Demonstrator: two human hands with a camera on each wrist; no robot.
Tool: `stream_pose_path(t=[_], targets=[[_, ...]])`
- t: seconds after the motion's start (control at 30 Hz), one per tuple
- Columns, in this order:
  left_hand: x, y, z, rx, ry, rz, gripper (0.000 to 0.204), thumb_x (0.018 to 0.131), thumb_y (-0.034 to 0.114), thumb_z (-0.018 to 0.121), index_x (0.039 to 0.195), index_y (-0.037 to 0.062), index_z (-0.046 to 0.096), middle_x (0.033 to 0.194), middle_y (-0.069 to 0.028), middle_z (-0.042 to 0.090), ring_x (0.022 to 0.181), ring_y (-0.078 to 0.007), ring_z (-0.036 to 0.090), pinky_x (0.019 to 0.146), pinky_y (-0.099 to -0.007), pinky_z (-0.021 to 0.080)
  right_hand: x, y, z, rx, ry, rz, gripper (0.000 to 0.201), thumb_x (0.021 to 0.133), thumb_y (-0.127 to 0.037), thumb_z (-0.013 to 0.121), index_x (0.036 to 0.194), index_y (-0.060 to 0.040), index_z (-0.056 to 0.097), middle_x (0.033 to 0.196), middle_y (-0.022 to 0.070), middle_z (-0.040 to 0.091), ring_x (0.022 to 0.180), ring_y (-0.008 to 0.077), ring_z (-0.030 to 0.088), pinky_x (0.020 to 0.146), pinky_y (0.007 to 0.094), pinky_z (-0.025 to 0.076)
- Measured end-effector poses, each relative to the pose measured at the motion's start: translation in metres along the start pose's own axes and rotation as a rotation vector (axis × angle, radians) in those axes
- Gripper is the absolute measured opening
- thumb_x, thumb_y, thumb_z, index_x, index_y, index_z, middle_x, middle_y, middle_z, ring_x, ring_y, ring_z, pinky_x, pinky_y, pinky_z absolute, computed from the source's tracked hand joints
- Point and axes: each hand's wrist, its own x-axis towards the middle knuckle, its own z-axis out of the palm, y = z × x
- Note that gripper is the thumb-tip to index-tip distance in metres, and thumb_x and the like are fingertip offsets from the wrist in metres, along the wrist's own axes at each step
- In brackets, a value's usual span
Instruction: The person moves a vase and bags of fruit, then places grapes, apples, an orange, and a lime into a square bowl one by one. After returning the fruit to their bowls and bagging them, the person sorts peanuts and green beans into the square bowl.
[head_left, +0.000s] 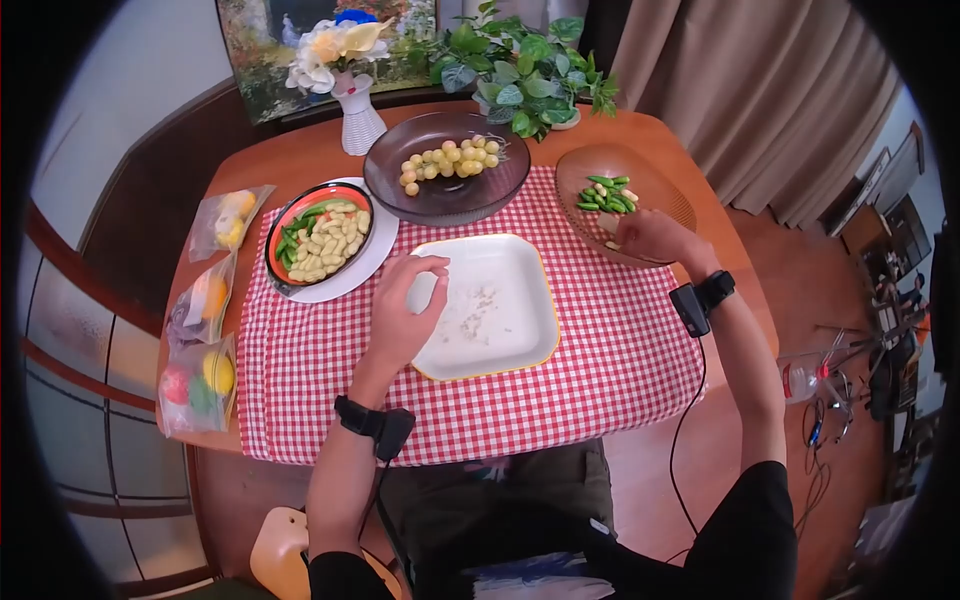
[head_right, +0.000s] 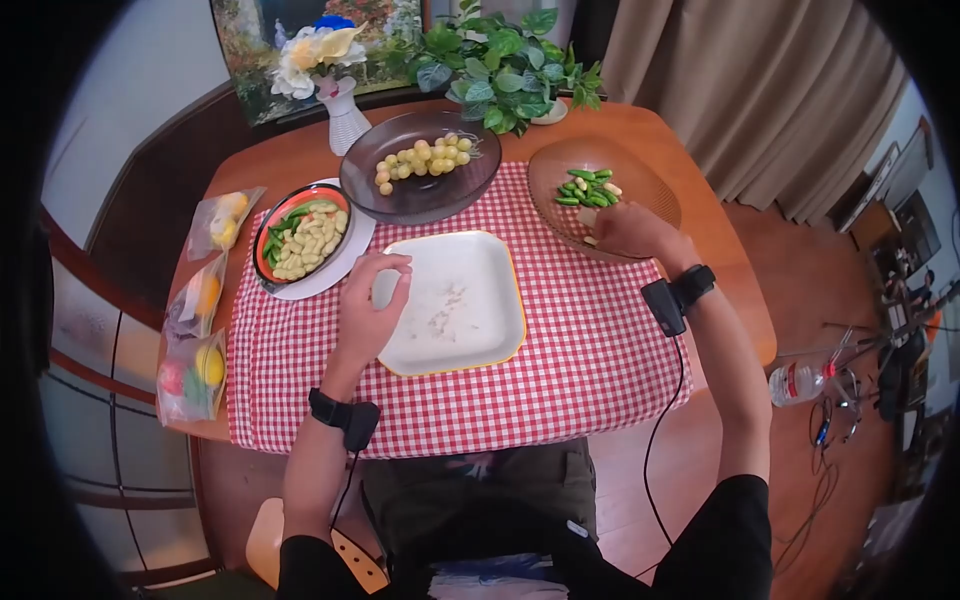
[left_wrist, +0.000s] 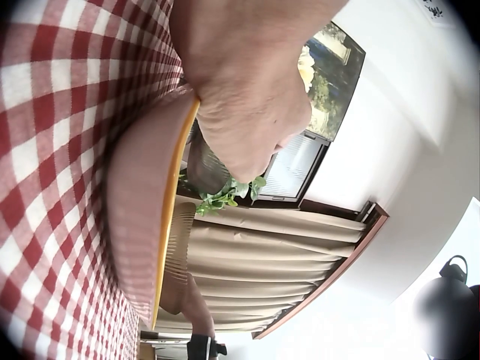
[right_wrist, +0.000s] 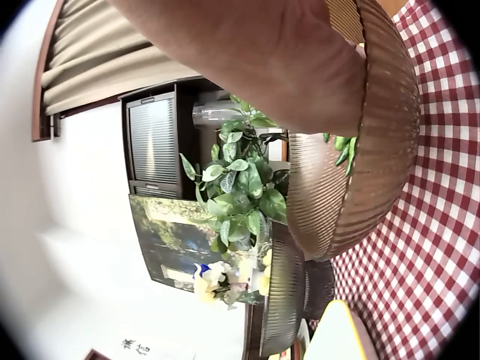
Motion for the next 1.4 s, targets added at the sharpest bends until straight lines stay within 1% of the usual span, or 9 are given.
stream_pose_path(t=[0.27,0.37,0.43,0.5,0.57,0.67,0.83,1.13,1.4], targets=[[-0.001,-0.002,-0.001,-0.005,-0.008,-0.020,0.017,0.096,0.002,0.076,0.113,0.0038,0.074,0.110,-0.0081,0.077,0.109,-0.0314,0.070,0.100,-0.0426,0.053,0.000,-0.015,-0.007,0.042,-0.013,0.001,0.019,0.090,-0.019,0.073,0.101,-0.0051,0.080,0.100,0.0188,0.081,0.095,0.0360,0.078,0.087,0.0480,0.060],[-0.002,-0.004,-0.001,-0.006,-0.006,-0.018,0.018,0.096,0.003,0.076,0.113,0.0042,0.074,0.109,-0.0080,0.076,0.108,-0.0307,0.070,0.100,-0.0426,0.053,-0.001,-0.022,-0.021,0.062,0.116,-0.031,0.018,0.089,-0.015,0.075,0.100,-0.0011,0.078,0.096,0.0190,0.080,0.092,0.0339,0.078,0.084,0.0460,0.060],[-0.001,-0.005,-0.001,0.029,-0.013,0.036,0.018,0.095,0.003,0.076,0.114,0.0050,0.075,0.107,-0.0077,0.076,0.107,-0.0294,0.070,0.099,-0.0425,0.054,-0.003,-0.035,-0.034,0.217,0.352,-0.090,0.019,0.088,-0.013,0.077,0.099,0.0014,0.076,0.091,0.0167,0.079,0.086,0.0304,0.077,0.081,0.0437,0.059],[-0.001,-0.005,-0.001,0.032,-0.019,0.012,0.015,0.096,0.002,0.076,0.110,0.0038,0.075,0.110,-0.0078,0.079,0.107,-0.0291,0.072,0.099,-0.0418,0.055,-0.014,-0.065,-0.041,0.287,0.360,-0.072,0.022,0.089,-0.014,0.078,0.103,0.0015,0.075,0.088,0.0140,0.077,0.082,0.0278,0.074,0.080,0.0423,0.058],[-0.001,-0.007,-0.001,0.022,-0.040,0.021,0.016,0.095,0.001,0.076,0.111,0.0037,0.075,0.110,-0.0078,0.079,0.107,-0.0291,0.072,0.099,-0.0413,0.055,-0.026,-0.102,-0.033,0.389,0.401,-0.243,0.021,0.089,-0.012,0.078,0.107,0.0003,0.076,0.096,0.0131,0.076,0.088,0.0262,0.074,0.083,0.0407,0.059],[-0.001,-0.007,-0.002,0.016,-0.038,0.019,0.017,0.095,0.000,0.076,0.112,0.0038,0.076,0.110,-0.0078,0.079,0.106,-0.0288,0.072,0.098,-0.0412,0.056,-0.028,-0.132,-0.005,0.435,0.250,-0.584,0.022,0.088,-0.003,0.080,0.109,-0.0045,0.078,0.110,0.0124,0.075,0.107,0.0280,0.071,0.097,0.0407,0.059],[-0.001,-0.007,-0.001,0.022,-0.035,-0.006,0.017,0.095,0.000,0.076,0.112,0.0042,0.076,0.110,-0.0076,0.079,0.107,-0.0277,0.072,0.098,-0.0409,0.056,-0.025,-0.157,0.035,0.427,0.084,-0.629,0.025,0.086,-0.004,0.081,0.110,-0.0050,0.079,0.111,0.0105,0.076,0.112,0.0330,0.069,0.102,0.0442,0.057],[-0.001,-0.007,-0.001,0.067,-0.047,-0.003,0.017,0.096,0.001,0.077,0.112,0.0043,0.076,0.111,-0.0072,0.080,0.109,-0.0269,0.072,0.100,-0.0402,0.056,-0.034,-0.161,0.049,0.436,0.190,-0.548,0.019,0.088,-0.006,0.082,0.106,-0.0083,0.081,0.106,0.0086,0.079,0.113,0.0290,0.067,0.104,0.0415,0.052],[-0.002,-0.009,0.001,0.024,-0.038,-0.002,0.016,0.094,0.003,0.077,0.110,0.0063,0.076,0.106,-0.0070,0.078,0.104,-0.0283,0.071,0.102,-0.0424,0.054,-0.039,-0.157,0.050,0.365,0.227,-0.612,0.022,0.088,-0.009,0.082,0.109,-0.0086,0.082,0.115,0.0063,0.079,0.117,0.0281,0.065,0.110,0.0426,0.046]])
